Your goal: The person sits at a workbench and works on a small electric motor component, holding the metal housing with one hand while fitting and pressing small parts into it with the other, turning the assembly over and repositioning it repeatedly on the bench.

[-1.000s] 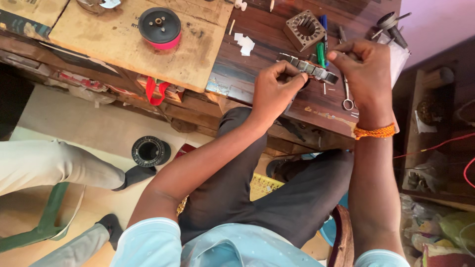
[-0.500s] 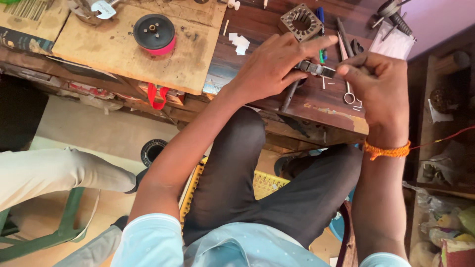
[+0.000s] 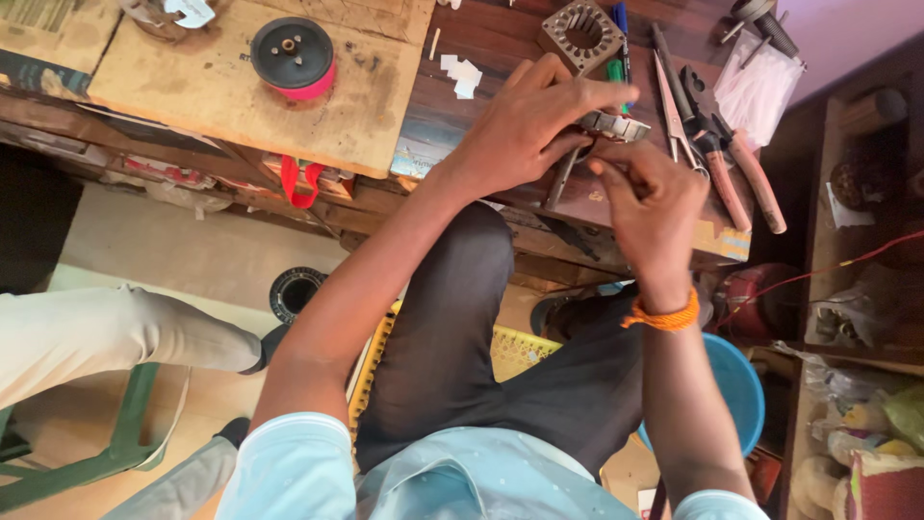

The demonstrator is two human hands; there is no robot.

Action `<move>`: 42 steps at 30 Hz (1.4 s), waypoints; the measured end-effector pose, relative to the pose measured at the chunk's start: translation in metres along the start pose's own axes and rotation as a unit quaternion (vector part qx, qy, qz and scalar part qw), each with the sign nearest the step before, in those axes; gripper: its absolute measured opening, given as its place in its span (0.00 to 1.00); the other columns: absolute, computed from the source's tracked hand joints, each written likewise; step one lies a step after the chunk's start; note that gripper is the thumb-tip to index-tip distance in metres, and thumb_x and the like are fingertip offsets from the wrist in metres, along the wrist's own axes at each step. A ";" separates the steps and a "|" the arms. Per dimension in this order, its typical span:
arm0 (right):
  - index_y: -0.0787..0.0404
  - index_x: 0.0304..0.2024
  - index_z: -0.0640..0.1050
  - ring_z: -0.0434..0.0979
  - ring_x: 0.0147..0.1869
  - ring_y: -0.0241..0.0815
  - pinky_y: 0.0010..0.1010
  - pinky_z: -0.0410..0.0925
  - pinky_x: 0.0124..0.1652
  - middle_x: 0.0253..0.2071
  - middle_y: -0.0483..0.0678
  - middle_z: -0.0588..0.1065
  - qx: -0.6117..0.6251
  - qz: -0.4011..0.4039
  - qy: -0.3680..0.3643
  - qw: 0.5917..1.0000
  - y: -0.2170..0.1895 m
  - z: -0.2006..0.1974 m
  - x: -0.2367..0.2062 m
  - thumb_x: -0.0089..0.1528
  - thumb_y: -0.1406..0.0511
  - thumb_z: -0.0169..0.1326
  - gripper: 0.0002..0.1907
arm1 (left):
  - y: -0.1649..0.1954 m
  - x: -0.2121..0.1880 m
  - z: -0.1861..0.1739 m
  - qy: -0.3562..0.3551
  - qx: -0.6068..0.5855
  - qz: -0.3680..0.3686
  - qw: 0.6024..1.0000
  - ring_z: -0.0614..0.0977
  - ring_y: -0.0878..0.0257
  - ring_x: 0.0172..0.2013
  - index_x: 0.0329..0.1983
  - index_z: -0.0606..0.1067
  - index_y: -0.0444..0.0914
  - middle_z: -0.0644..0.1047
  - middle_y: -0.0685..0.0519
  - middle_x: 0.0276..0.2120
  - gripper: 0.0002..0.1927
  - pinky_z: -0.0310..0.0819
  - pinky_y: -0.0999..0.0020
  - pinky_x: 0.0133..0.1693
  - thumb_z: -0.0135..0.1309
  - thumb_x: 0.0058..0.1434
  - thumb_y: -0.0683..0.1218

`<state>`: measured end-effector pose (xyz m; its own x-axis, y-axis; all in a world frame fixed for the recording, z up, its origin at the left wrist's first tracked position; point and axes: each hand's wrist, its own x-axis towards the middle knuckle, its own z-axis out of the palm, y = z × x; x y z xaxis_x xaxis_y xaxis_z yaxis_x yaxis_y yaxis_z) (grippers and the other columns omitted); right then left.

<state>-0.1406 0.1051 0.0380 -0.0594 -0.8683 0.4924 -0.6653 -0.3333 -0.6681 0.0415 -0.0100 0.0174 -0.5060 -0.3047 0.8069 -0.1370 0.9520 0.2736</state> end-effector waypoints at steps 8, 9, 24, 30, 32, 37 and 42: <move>0.66 0.40 0.83 0.66 0.26 0.34 0.27 0.58 0.29 0.26 0.49 0.73 -0.047 -0.022 0.005 0.999 0.007 0.008 -0.015 0.63 0.71 0.67 0.05 | -0.003 -0.013 0.001 0.066 0.155 0.179 0.969 0.74 0.57 0.51 0.51 0.78 0.42 0.74 0.54 0.56 0.15 0.70 0.57 0.52 0.62 0.63 0.49; 0.66 0.41 0.83 0.68 0.28 0.33 0.26 0.60 0.30 0.28 0.48 0.75 -0.044 -0.040 -0.006 0.998 0.006 0.001 -0.016 0.64 0.71 0.66 0.05 | -0.003 -0.015 0.002 0.068 0.187 0.185 0.962 0.75 0.59 0.47 0.50 0.80 0.41 0.74 0.55 0.54 0.13 0.72 0.59 0.50 0.62 0.63 0.47; 0.67 0.44 0.84 0.57 0.27 0.29 0.27 0.52 0.28 0.22 0.43 0.64 -0.054 -0.067 -0.049 0.995 -0.004 -0.013 0.062 0.68 0.71 0.67 0.04 | 0.054 -0.015 0.036 0.245 -0.155 -0.347 0.892 0.72 0.68 0.25 0.31 0.76 0.35 0.72 0.54 0.33 0.07 0.63 0.69 0.29 0.64 0.58 0.40; 0.67 0.42 0.84 0.57 0.28 0.24 0.24 0.50 0.28 0.23 0.36 0.63 0.014 -0.003 -0.090 0.996 0.018 -0.006 0.086 0.66 0.72 0.67 0.04 | 0.053 -0.011 0.046 0.257 -0.198 -0.413 0.851 0.64 0.72 0.23 0.28 0.74 0.34 0.66 0.58 0.20 0.09 0.58 0.70 0.27 0.62 0.59 0.42; 0.68 0.41 0.84 0.58 0.29 0.23 0.23 0.51 0.29 0.24 0.35 0.65 0.047 0.019 -0.095 0.994 0.023 -0.009 0.085 0.67 0.72 0.66 0.04 | 0.053 -0.012 0.047 0.254 -0.216 -0.425 0.841 0.62 0.73 0.22 0.27 0.74 0.34 0.63 0.59 0.18 0.09 0.55 0.70 0.26 0.61 0.59 0.42; 0.68 0.40 0.83 0.59 0.29 0.21 0.20 0.51 0.29 0.26 0.32 0.68 0.080 0.082 -0.096 0.989 0.024 -0.023 0.077 0.68 0.71 0.65 0.04 | 0.056 -0.011 0.046 0.255 -0.219 -0.408 0.849 0.61 0.73 0.23 0.29 0.74 0.35 0.62 0.59 0.18 0.09 0.54 0.70 0.26 0.61 0.62 0.42; 0.66 0.40 0.83 0.61 0.28 0.19 0.17 0.52 0.28 0.25 0.32 0.69 0.118 0.132 -0.069 0.982 0.019 -0.033 0.064 0.65 0.71 0.64 0.03 | 0.067 -0.005 0.030 0.215 -0.005 -0.243 0.946 0.73 0.62 0.37 0.48 0.71 0.43 0.73 0.55 0.37 0.13 0.68 0.65 0.40 0.62 0.64 0.42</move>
<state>-0.1813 0.0554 0.0750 -0.0945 -0.9720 0.2150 -0.4480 -0.1513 -0.8811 0.0089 0.0564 0.0163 0.0080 -0.6913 0.7226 -0.2550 0.6973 0.6699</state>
